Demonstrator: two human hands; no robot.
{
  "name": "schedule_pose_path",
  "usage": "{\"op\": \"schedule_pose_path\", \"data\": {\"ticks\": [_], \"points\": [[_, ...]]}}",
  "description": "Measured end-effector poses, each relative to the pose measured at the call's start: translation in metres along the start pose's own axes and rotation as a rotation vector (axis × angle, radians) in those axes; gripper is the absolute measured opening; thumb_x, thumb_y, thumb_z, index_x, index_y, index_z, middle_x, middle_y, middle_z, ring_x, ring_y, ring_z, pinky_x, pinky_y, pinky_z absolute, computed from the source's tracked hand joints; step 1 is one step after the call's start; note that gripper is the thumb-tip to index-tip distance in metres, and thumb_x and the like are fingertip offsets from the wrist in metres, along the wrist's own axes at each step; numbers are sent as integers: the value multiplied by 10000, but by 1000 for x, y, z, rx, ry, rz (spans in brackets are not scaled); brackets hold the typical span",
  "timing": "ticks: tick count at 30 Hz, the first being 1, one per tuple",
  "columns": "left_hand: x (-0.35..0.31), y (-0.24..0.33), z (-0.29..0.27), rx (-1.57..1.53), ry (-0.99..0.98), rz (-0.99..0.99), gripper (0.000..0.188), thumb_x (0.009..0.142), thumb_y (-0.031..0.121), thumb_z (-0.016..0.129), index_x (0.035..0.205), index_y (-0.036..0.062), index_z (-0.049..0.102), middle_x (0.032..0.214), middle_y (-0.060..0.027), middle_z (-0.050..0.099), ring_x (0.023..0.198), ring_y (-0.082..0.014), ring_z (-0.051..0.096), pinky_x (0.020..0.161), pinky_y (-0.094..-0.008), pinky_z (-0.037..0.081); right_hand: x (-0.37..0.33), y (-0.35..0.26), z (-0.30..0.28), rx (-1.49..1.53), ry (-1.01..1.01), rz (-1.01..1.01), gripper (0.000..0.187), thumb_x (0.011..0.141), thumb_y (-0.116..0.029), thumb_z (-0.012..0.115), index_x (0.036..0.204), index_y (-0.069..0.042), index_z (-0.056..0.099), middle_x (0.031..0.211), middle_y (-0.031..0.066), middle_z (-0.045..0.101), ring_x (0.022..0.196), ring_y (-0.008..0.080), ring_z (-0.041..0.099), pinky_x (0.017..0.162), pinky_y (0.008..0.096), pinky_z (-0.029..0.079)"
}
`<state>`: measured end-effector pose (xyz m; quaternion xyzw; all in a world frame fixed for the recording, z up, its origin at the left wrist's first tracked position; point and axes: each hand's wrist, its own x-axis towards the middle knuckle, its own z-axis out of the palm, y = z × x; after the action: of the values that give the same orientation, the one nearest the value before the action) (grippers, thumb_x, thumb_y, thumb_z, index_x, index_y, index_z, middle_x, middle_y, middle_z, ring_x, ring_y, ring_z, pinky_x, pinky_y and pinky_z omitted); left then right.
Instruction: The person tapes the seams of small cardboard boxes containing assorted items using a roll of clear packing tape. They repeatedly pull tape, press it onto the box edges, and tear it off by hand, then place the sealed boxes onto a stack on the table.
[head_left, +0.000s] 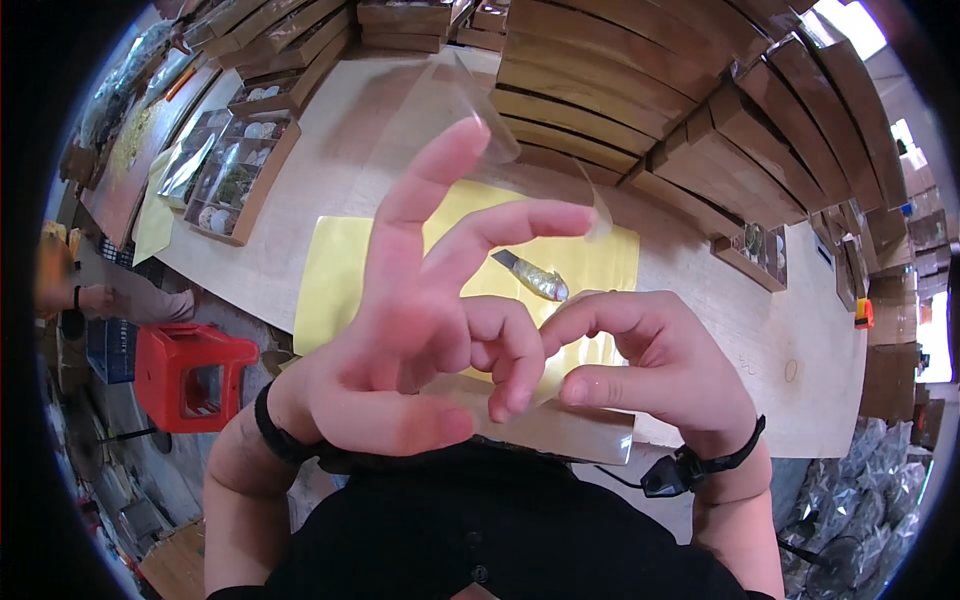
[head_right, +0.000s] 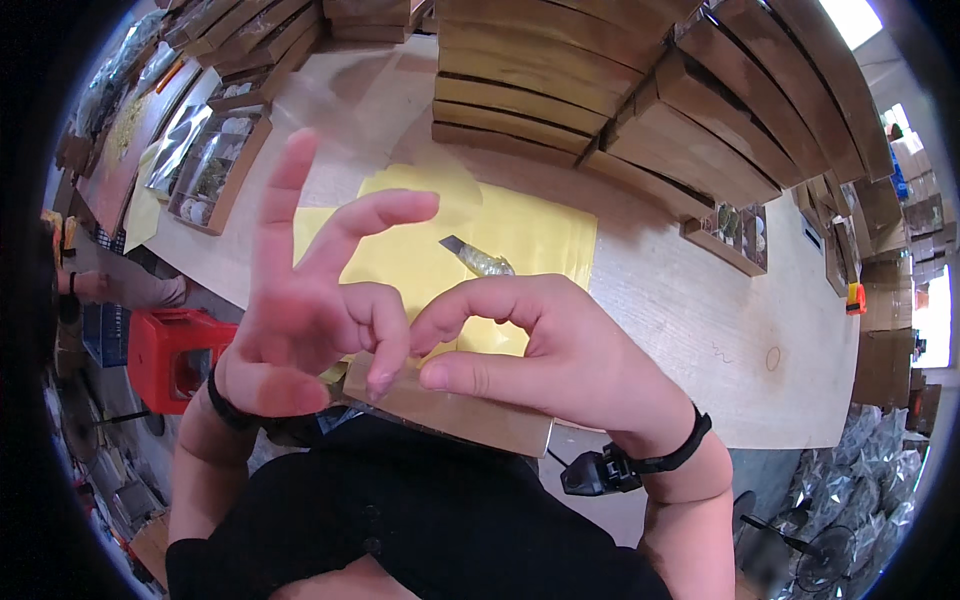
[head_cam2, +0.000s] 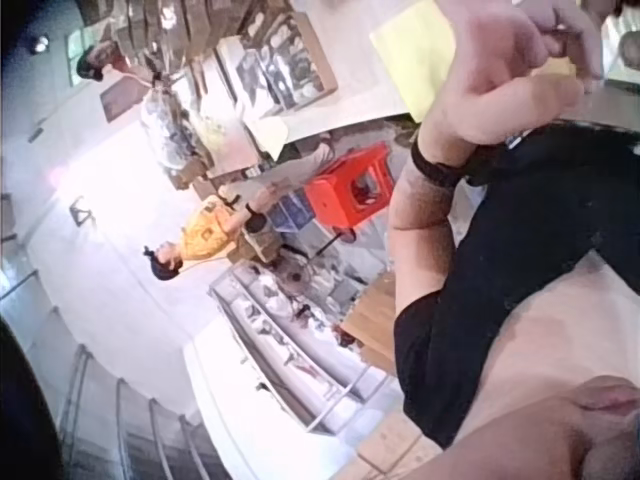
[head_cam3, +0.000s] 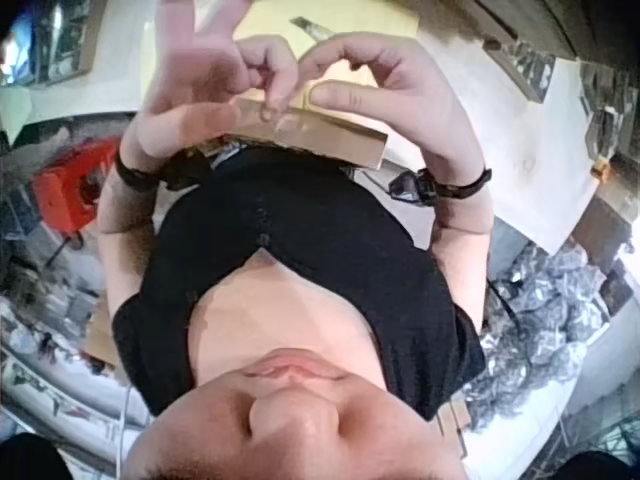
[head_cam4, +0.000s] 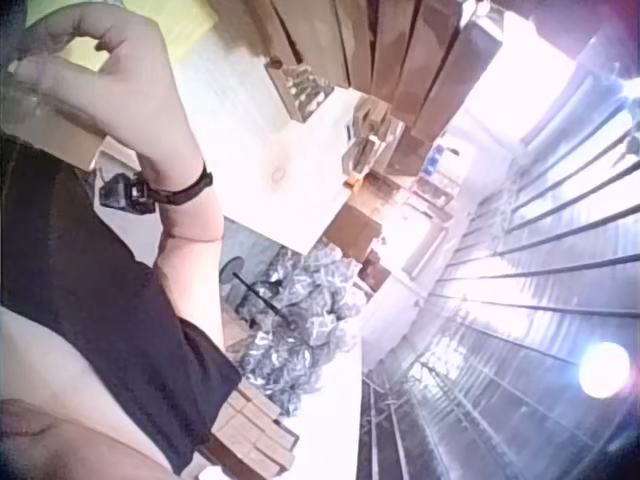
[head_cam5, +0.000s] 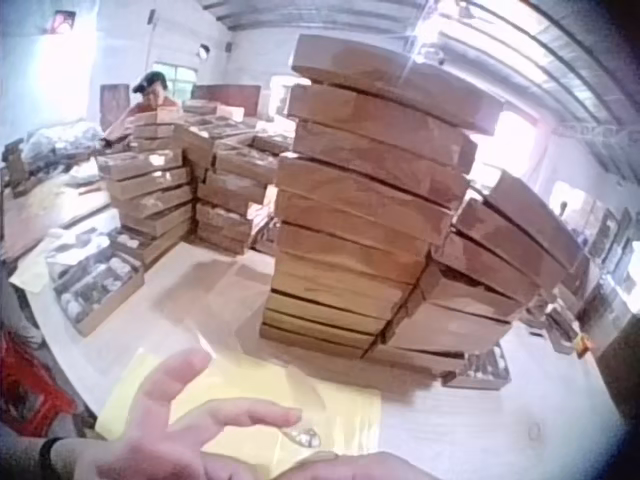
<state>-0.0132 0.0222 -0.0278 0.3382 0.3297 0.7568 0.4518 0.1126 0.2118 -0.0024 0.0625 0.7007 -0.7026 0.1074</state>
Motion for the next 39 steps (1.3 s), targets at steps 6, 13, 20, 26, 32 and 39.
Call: {"op": "schedule_pose_path", "data": {"ticks": [6, 13, 20, 26, 32, 39], "points": [[-1, -2, -2, -52, 71, 27, 1306, 712, 148, 778, 1537, 313, -220, 1560, -289, 133, 808, -251, 612, 679, -318, 509, 11, 21, 4, 41, 0, -145, 226, 831, -190, 787, 1001, -64, 710, 912, 0, 685, 845, 82, 557, 778, 251, 413], [0, -9, -5, -117, 27, 70, 1285, 723, 193, 771, 1541, 300, -214, 1571, -289, 112, 817, -258, 599, 722, -351, 515, 13, 22, 9, 259, 5, -27, 153, 864, -148, 755, 954, -57, 672, 863, -36, 611, 816, 63, 526, 766, 231, 405], [-6, -14, -5, 25, 214, 260, 1240, 757, 271, 761, 1549, 261, -193, 1611, -236, -22, 1152, -407, 560, 911, -471, 531, 6, 24, 6, 178, 416, -161, 91, 904, -90, 683, 962, -55, 623, 897, -36, 595, 795, 26, 512, 703, 188, 408], [-41, -26, -34, 627, 13, 275, 1432, 702, 220, 894, 1498, 271, -296, 1592, -289, -92, 1336, -467, 432, 1086, -530, 411, 2, 26, -21, -188, 631, -444, 64, 892, -57, 640, 943, -46, 602, 927, -1, 625, 799, 49, 502, 720, 205, 391], [-58, -31, -40, 1057, -167, 214, 1395, 722, 156, 883, 1517, 311, -252, 1551, -381, 97, 1178, -367, 622, 909, -385, 550, -12, 8, -20, -16, 172, -157, 56, 853, -49, 646, 888, -41, 603, 861, 8, 626, 783, 58, 526, 704, 234, 416], [-55, -37, -33, 1151, -115, 184, 1431, 723, 174, 883, 1478, 258, -329, 1551, -362, 96, 1023, -221, 687, 918, -382, 558, 14, 20, -20, 158, -219, 237, 85, 858, -72, 651, 882, -16, 592, 830, 17, 628, 800, 81, 589, 728, 220, 450]]}}
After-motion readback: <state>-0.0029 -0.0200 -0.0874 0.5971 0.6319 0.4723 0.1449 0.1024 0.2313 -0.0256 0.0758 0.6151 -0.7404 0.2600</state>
